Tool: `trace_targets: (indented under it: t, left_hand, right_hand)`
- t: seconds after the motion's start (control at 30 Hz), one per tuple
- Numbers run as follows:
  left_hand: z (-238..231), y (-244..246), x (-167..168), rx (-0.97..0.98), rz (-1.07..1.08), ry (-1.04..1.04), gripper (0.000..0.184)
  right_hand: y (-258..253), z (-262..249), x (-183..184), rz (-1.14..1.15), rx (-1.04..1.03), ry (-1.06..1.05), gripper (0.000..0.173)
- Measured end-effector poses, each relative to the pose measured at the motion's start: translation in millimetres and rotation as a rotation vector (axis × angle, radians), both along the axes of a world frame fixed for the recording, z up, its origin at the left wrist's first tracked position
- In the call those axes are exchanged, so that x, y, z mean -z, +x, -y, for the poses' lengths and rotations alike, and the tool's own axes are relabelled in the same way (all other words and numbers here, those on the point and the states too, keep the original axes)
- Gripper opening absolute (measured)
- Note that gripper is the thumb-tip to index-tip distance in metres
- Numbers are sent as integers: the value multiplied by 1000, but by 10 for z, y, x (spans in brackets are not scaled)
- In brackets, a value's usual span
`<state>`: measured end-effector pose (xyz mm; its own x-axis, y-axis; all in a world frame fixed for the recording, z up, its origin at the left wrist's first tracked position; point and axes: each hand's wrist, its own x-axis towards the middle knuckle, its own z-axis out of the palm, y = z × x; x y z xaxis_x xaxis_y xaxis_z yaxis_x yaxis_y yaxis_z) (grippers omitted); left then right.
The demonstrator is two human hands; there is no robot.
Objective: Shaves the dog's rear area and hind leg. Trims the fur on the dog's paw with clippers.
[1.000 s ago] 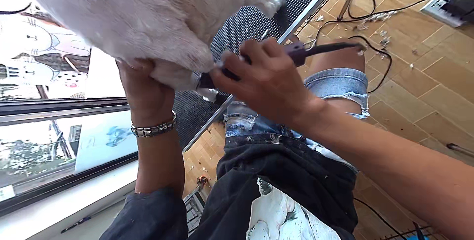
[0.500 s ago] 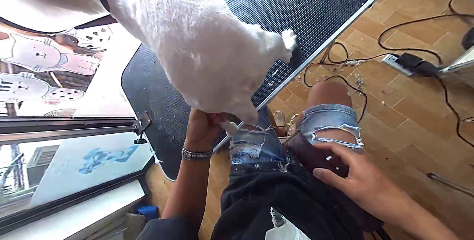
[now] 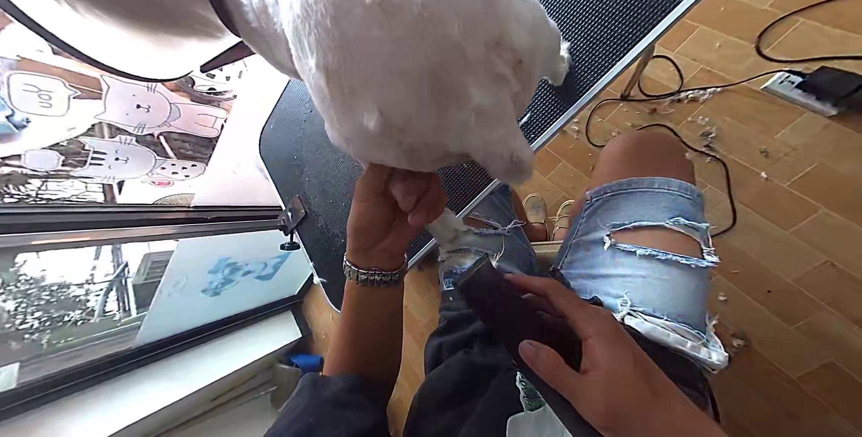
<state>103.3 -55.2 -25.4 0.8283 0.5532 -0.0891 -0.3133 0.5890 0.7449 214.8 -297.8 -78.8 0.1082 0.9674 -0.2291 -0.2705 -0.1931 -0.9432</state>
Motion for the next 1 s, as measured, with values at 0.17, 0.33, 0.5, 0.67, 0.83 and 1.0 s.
trace_targets:
  t: [0.17, 0.33, 0.5, 0.67, 0.83, 1.0]
  left_hand:
    - [115, 39, 22, -64, 27, -109, 36]
    - [157, 47, 25, -112, 51, -96, 42]
    - [181, 199, 35, -127, 50, -156, 41]
    - [173, 314, -120, -123, 101, -109, 45]
    - [154, 396, -171, -123, 111, -82, 47]
    - [174, 404, -191, -141, 98, -39, 46]
  right_hand:
    - [-138, -43, -31, 338, 127, 33, 55]
    - [-160, -65, -107, 399, 208, 54, 53]
    - [-148, -113, -232, 428, 257, 89, 53]
    - [-118, 116, -223, 424, 252, 20, 54]
    - [-123, 90, -240, 376, 281, 3, 54]
    - [-105, -119, -373, 448, 330, 63, 51]
